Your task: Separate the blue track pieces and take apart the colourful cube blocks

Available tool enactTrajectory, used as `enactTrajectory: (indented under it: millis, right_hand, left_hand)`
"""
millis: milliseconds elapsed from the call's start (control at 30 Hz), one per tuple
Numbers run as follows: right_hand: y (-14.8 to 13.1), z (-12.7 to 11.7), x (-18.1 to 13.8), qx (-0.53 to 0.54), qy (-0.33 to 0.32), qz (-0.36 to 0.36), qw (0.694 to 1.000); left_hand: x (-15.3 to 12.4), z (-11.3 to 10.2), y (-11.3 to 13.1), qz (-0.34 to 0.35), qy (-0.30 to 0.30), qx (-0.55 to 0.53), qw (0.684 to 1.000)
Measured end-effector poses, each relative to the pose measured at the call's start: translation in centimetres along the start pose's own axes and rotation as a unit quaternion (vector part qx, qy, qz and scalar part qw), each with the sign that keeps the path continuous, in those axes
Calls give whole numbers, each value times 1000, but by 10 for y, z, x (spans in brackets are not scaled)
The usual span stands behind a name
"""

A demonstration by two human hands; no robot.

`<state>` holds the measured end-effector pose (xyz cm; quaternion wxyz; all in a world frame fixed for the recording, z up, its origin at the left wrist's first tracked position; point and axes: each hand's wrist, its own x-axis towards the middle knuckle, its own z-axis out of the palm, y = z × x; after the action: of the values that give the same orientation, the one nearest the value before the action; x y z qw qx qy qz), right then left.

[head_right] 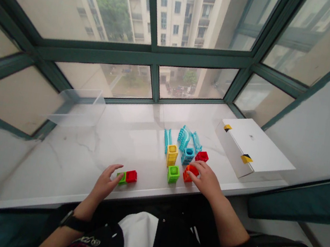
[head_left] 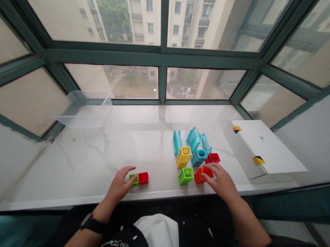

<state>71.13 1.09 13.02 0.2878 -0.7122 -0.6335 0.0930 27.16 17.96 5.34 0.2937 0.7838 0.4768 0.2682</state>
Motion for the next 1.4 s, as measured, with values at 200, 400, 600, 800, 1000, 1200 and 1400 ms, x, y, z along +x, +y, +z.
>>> enactTrajectory:
  millis: [200, 400, 600, 800, 1000, 1200, 1400]
  right_hand:
    - [1, -2, 0, -3, 1, -2, 1000]
    - [-2, -7, 2, 6, 21, -11, 1000]
    - [37, -12, 16, -40, 145, 62, 987]
    - [78, 7, 33, -67, 135, 124, 981]
    - [79, 18, 41, -96, 87, 138, 982]
    - [79, 15, 39, -123, 71, 137, 980]
    - [70, 8, 42, -152, 93, 124, 976]
  left_hand:
    - [-4, 3, -5, 18, -10, 12, 1000]
    - [-8, 9, -8, 27, -42, 17, 999]
    - [-12, 15, -6, 25, -56, 12, 998]
    - [-13, 16, -5, 21, -60, 3, 998]
    - [-14, 18, -8, 24, -57, -1, 998]
    - [-14, 16, -6, 16, -59, -9, 998]
    - [-13, 15, -3, 13, -66, -19, 998]
